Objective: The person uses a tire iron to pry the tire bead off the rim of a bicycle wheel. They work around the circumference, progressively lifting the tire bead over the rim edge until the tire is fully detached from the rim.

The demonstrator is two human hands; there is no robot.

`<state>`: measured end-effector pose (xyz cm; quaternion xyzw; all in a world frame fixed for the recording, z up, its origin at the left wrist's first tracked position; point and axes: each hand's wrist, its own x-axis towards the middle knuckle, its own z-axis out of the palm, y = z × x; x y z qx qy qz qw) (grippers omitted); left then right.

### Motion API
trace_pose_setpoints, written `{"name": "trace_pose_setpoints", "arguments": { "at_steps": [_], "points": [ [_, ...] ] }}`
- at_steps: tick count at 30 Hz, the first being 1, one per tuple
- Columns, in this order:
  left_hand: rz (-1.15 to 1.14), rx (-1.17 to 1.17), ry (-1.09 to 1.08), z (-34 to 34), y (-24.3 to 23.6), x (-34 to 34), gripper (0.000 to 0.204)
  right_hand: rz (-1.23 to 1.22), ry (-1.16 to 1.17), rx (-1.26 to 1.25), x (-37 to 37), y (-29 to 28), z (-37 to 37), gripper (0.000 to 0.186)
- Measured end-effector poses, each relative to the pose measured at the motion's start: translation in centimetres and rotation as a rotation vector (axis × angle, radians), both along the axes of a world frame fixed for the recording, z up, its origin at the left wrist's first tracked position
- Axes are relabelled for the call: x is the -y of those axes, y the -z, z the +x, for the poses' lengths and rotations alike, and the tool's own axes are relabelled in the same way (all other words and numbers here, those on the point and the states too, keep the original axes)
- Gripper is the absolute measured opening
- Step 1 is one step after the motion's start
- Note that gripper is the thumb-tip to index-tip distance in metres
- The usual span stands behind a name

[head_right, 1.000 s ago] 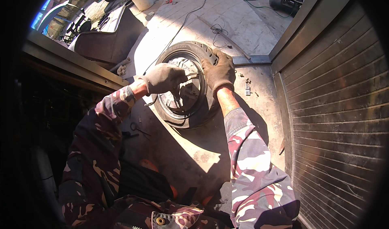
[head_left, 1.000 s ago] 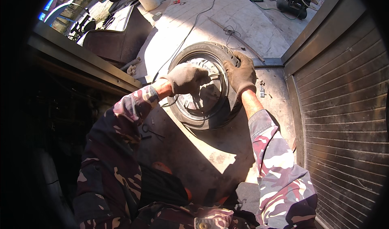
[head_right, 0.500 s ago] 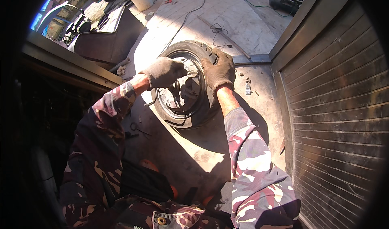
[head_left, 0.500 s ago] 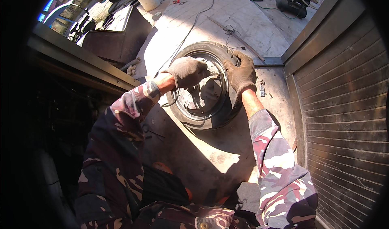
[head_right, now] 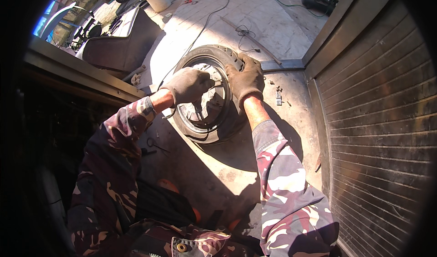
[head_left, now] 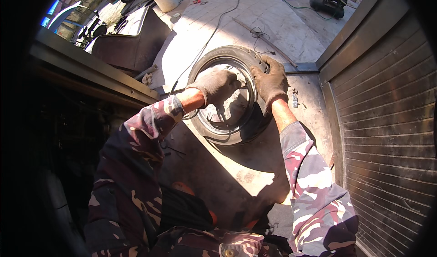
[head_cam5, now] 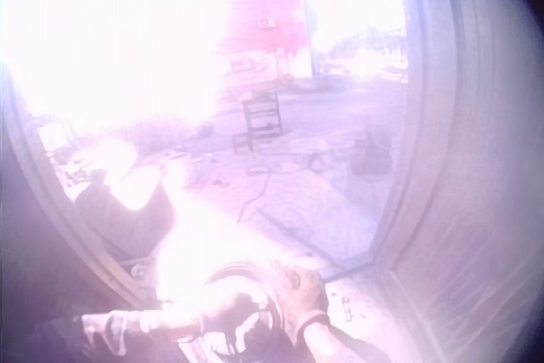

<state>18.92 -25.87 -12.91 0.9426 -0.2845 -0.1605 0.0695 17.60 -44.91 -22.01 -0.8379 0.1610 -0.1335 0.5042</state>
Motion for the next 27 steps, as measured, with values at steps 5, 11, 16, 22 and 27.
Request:
{"name": "trace_pose_setpoints", "arguments": {
  "at_steps": [5, 11, 16, 22, 27],
  "points": [
    [0.064, 0.081, 0.048, 0.0, -0.6, 0.1, 0.037, -0.002, 0.008, -0.007, -0.1, -0.3, -0.2, 0.059],
    [-0.534, -0.605, -0.554, -0.2, 0.1, 0.6, 0.040, 0.007, 0.008, 0.000, 0.0, -0.1, -0.1, 0.059],
    [-0.461, -0.424, -0.432, -0.9, 0.8, 0.1, 0.037, -0.002, 0.005, -0.003, -0.1, -0.1, 0.1, 0.059],
    [-0.115, 0.356, 0.108, -1.3, 0.6, -0.4, 0.032, 0.031, 0.005, -0.025, -0.2, -0.3, -0.2, 0.054],
    [-0.184, 0.329, 0.397, -0.4, -0.1, -1.3, 0.032, 0.026, 0.011, 0.029, -0.2, -0.3, -0.2, 0.056]
  ]
}}
